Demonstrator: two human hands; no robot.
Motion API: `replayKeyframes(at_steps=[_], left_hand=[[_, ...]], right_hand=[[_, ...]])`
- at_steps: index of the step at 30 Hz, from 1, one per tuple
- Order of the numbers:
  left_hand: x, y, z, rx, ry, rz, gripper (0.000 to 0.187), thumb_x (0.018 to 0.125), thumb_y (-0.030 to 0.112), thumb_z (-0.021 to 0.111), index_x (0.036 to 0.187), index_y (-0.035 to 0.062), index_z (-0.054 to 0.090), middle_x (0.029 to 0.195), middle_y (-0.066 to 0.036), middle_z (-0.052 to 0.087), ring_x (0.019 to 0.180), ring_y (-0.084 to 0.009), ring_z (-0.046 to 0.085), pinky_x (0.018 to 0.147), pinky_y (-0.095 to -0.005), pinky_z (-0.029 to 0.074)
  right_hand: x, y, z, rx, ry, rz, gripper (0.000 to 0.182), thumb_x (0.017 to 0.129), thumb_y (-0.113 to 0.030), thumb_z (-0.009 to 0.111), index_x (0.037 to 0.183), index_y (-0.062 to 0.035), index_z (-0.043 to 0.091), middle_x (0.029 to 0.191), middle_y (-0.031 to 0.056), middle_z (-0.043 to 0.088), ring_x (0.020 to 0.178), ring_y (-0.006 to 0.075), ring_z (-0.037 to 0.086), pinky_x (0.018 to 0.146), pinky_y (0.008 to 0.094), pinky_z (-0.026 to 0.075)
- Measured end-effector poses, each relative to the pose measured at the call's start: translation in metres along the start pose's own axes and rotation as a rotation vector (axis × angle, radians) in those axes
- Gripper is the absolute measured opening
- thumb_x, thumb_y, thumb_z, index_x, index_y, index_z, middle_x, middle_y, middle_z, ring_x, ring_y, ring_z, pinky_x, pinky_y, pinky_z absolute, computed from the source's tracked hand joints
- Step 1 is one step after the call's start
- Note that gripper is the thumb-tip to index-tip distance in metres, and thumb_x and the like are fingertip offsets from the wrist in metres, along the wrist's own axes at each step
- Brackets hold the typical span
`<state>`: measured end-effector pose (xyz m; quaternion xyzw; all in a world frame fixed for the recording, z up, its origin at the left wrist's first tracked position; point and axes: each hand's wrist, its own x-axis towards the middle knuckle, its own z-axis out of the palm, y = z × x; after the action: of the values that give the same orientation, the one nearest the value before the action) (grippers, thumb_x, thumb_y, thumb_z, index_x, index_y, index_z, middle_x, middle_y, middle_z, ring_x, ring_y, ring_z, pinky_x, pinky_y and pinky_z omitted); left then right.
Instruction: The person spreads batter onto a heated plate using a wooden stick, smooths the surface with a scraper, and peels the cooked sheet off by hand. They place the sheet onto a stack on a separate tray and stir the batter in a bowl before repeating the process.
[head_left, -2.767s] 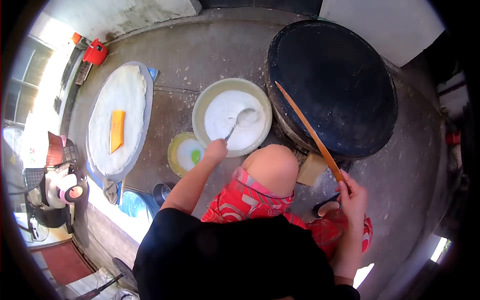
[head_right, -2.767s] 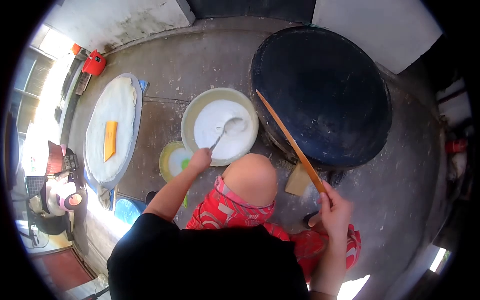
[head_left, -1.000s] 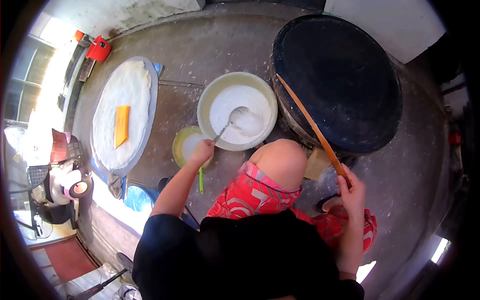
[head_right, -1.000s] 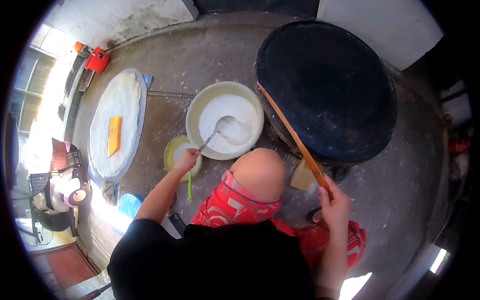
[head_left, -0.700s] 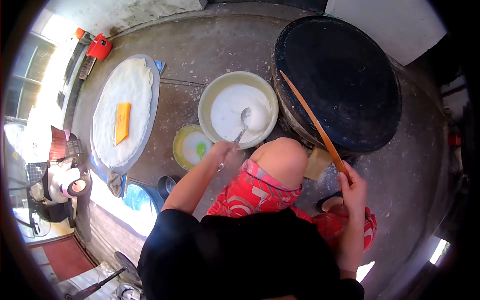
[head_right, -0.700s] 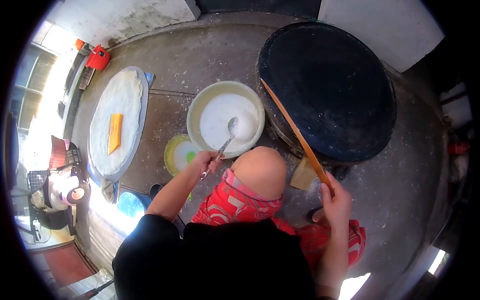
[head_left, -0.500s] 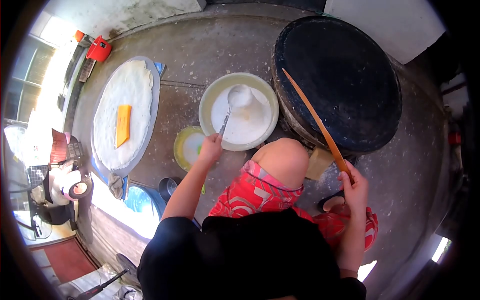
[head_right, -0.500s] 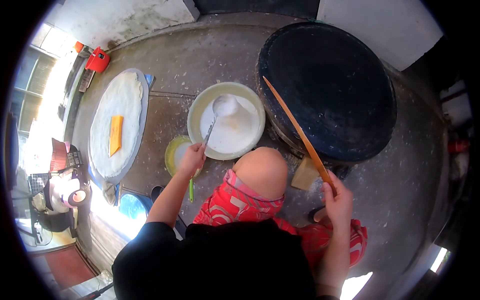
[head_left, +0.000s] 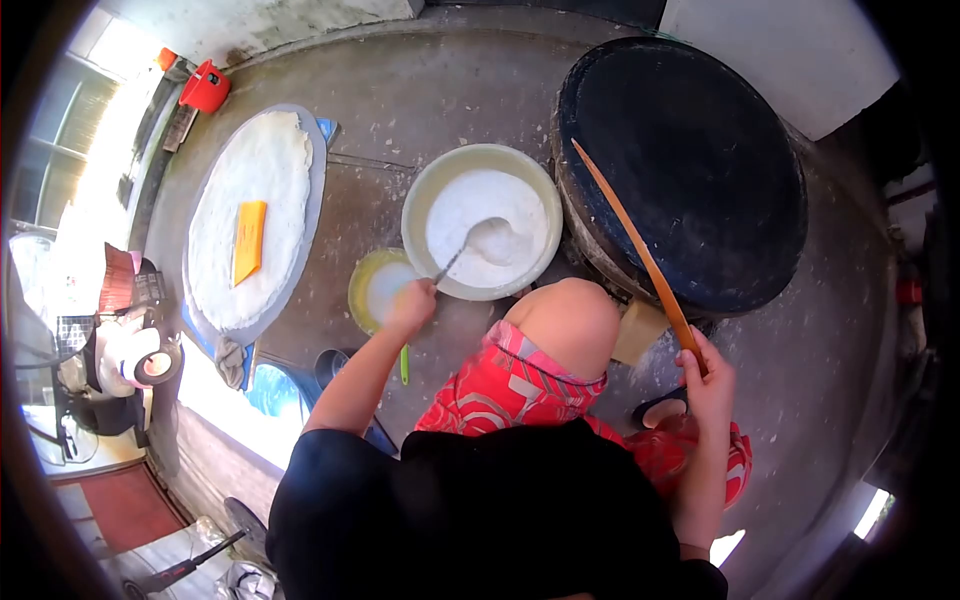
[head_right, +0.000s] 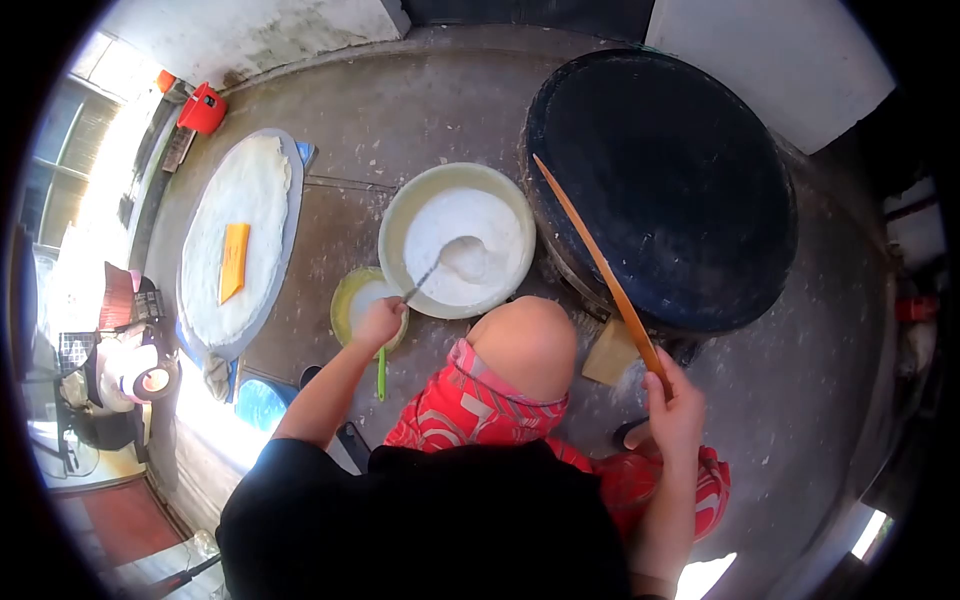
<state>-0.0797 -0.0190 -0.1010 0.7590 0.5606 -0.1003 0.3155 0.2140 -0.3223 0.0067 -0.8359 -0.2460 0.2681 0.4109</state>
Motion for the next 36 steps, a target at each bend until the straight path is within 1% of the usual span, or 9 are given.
replayKeyframes(at_steps=[4,6,7,9,10,12,19,31,36], left_hand=[[0.022,-0.027,0.032,0.129,0.172,-0.105,0.026,0.082,0.019,0.045,0.088,-0.0025,0.059,0.089,-0.022,0.060,0.082,-0.0352,0.059,0.072,-0.0428,0.046],[0.048,-0.038,0.087,0.102,0.142,0.072,0.024,0.083,0.017,0.047,0.087,-0.0040,0.057,0.070,-0.023,0.059,0.064,-0.0350,0.059,0.055,-0.0428,0.047],[0.055,-0.032,0.097,0.099,0.139,0.074,0.024,0.083,0.017,0.047,0.087,-0.0040,0.057,0.070,-0.023,0.059,0.064,-0.0350,0.059,0.055,-0.0428,0.047],[0.069,-0.021,0.108,-0.628,-0.250,-0.225,0.021,0.085,0.016,0.043,0.088,-0.0019,0.053,0.057,-0.013,0.051,0.045,-0.0199,0.050,0.036,-0.0308,0.038],[0.059,-0.009,0.095,-0.629,-0.250,-0.222,0.021,0.085,0.016,0.043,0.088,-0.0019,0.053,0.057,-0.013,0.051,0.045,-0.0199,0.050,0.036,-0.0308,0.038],[0.024,0.025,0.051,-1.368,-0.532,-0.629,0.018,0.087,0.016,0.041,0.094,0.0014,0.049,0.058,-0.004,0.041,0.040,-0.0063,0.034,0.031,-0.0185,0.024],[-0.017,-0.014,0.004,-1.679,-0.755,-0.476,0.022,0.089,0.018,0.041,0.103,0.0021,0.046,0.063,-0.004,0.043,0.040,-0.0055,0.030,0.033,-0.0167,0.023],[-0.095,0.027,-0.095,-1.574,-0.394,-0.084,0.034,0.086,0.024,0.048,0.109,-0.0016,0.047,0.055,-0.004,0.042,0.039,-0.0069,0.033,0.033,-0.0190,0.026],[-0.094,0.051,-0.121,-1.574,-0.376,0.044,0.030,0.091,0.022,0.041,0.108,-0.0010,0.049,0.059,-0.006,0.047,0.042,-0.0075,0.034,0.036,-0.0200,0.027]], right_hand=[[-0.001,0.002,0.000,0.045,0.008,0.020,0.033,0.082,-0.006,0.055,0.115,-0.0061,0.055,0.071,0.0040,0.060,0.053,0.0064,0.049,0.053,0.0207,0.043],[-0.001,0.000,-0.001,0.007,0.017,0.021,0.033,0.083,-0.006,0.055,0.115,-0.0058,0.055,0.071,0.0037,0.060,0.053,0.0064,0.049,0.053,0.0204,0.043],[-0.001,-0.002,-0.001,-0.028,0.022,0.027,0.032,0.083,-0.006,0.054,0.115,-0.0056,0.055,0.072,0.0034,0.060,0.053,0.0063,0.049,0.053,0.0202,0.043],[0.001,-0.003,-0.001,-0.024,0.018,0.022,0.032,0.083,-0.006,0.054,0.115,-0.0054,0.055,0.072,0.0030,0.060,0.054,0.0062,0.049,0.053,0.0198,0.042],[0.003,-0.004,0.000,-0.019,0.012,0.013,0.032,0.083,-0.005,0.054,0.115,-0.0052,0.055,0.073,0.0027,0.060,0.054,0.0061,0.049,0.052,0.0195,0.042],[0.005,-0.005,0.001,0.019,0.012,0.018,0.033,0.083,-0.005,0.054,0.115,-0.0049,0.054,0.073,0.0027,0.060,0.054,0.0060,0.049,0.052,0.0193,0.042],[0.008,-0.002,0.003,0.101,-0.022,0.003,0.033,0.083,-0.003,0.053,0.116,-0.0041,0.053,0.073,0.0031,0.059,0.054,0.0061,0.048,0.051,0.0189,0.041],[0.007,0.009,-0.002,0.240,-0.063,0.042,0.030,0.085,-0.007,0.052,0.116,-0.0045,0.054,0.074,0.0011,0.058,0.054,0.0044,0.047,0.047,0.0162,0.036],[0.002,0.035,-0.013,0.276,-0.058,-0.004,0.032,0.083,-0.005,0.056,0.114,-0.0017,0.054,0.077,-0.0005,0.058,0.060,0.0035,0.047,0.052,0.0163,0.037]])
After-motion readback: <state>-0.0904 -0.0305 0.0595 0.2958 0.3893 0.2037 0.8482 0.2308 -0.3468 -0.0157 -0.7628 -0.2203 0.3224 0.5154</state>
